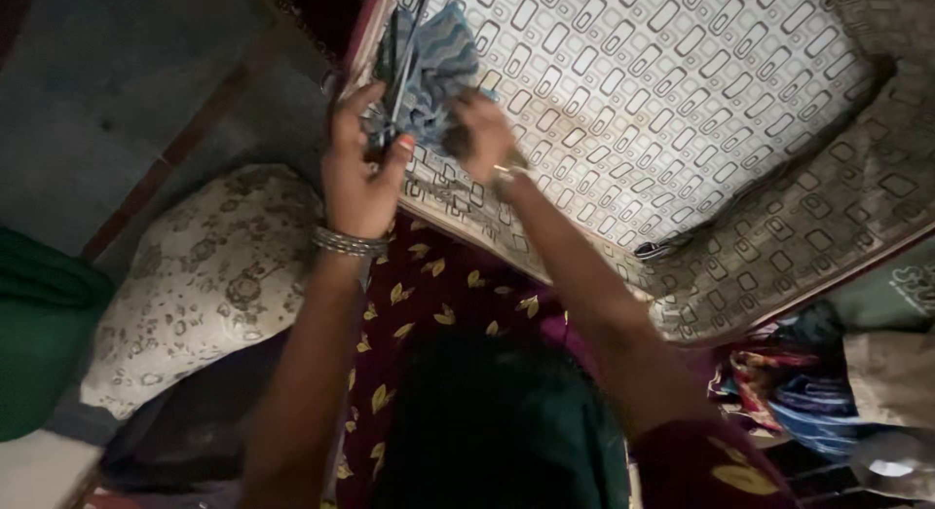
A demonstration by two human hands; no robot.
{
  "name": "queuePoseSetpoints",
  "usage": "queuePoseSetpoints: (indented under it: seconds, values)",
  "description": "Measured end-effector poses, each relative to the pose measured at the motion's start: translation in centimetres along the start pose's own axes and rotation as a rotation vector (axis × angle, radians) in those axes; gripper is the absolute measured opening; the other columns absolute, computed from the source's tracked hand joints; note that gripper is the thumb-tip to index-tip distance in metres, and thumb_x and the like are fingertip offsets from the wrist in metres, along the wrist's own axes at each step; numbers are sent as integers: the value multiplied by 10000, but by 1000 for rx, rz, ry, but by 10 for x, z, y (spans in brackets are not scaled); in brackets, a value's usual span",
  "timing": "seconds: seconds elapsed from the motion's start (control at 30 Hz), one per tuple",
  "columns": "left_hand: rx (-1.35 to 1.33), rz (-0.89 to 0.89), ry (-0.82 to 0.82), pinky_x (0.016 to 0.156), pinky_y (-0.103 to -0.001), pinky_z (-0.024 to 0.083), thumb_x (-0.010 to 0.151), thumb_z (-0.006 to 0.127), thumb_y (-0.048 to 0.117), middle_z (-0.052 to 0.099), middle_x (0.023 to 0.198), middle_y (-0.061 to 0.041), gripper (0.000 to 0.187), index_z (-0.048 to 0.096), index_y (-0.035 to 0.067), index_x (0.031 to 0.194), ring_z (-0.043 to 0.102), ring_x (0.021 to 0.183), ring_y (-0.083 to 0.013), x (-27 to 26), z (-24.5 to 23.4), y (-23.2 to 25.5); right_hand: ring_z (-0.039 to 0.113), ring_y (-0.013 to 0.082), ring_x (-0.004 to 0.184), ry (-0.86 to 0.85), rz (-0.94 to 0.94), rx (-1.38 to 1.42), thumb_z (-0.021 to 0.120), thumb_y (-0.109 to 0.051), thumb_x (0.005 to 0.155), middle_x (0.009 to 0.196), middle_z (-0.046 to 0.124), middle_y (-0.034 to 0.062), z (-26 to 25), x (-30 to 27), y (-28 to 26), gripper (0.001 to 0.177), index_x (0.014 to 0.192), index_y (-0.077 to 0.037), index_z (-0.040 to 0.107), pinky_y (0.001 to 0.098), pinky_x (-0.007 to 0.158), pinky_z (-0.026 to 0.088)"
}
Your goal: The person folds multiple pieces of clothing and places them into a suitcase, and later wipes the interior of the suitcase with a cloth.
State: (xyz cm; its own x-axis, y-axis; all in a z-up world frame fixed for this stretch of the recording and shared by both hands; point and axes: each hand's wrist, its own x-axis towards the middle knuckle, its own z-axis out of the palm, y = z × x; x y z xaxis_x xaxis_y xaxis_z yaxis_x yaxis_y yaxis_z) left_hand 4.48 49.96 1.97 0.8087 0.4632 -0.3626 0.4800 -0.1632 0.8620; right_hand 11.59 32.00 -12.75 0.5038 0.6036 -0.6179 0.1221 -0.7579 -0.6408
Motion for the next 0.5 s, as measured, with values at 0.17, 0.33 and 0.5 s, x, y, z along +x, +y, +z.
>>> queuePoseSetpoints:
  seconds: [0.17, 0.33, 0.5]
  values:
    - [59, 280, -58, 874, -281, 604, 1046, 711, 47, 647, 1355, -132, 556, 424, 71, 1522, 721, 1093, -175, 3, -5, 0, 366, 330, 1433, -73, -94, 2, 687, -170, 920, 1564, 409, 145, 36, 18, -29, 437, 1351, -214, 630, 472, 1176, 268]
    - [-56, -15, -114, 778, -269, 608, 994, 672, 34, 779, 1132, -77, 611, 430, 83, 1552, 741, 900, -145, -1, -17, -10, 561, 367, 1238, -287, 239, 5, 661, -145, 888, 1510, 433, 163, 17, -81, 120, 644, 1504, -140, 474, 431, 1071, 484]
    - [115, 120, -187, 786, -272, 605, 968, 719, 44, 730, 1120, -64, 630, 415, 90, 1517, 723, 946, -136, -15, 6, -27, 617, 360, 1236, -605, 481, -449, 640, -522, 911, 1407, 592, 210, 2, -189, 207, 647, 1402, -104, 583, 411, 1092, 481]
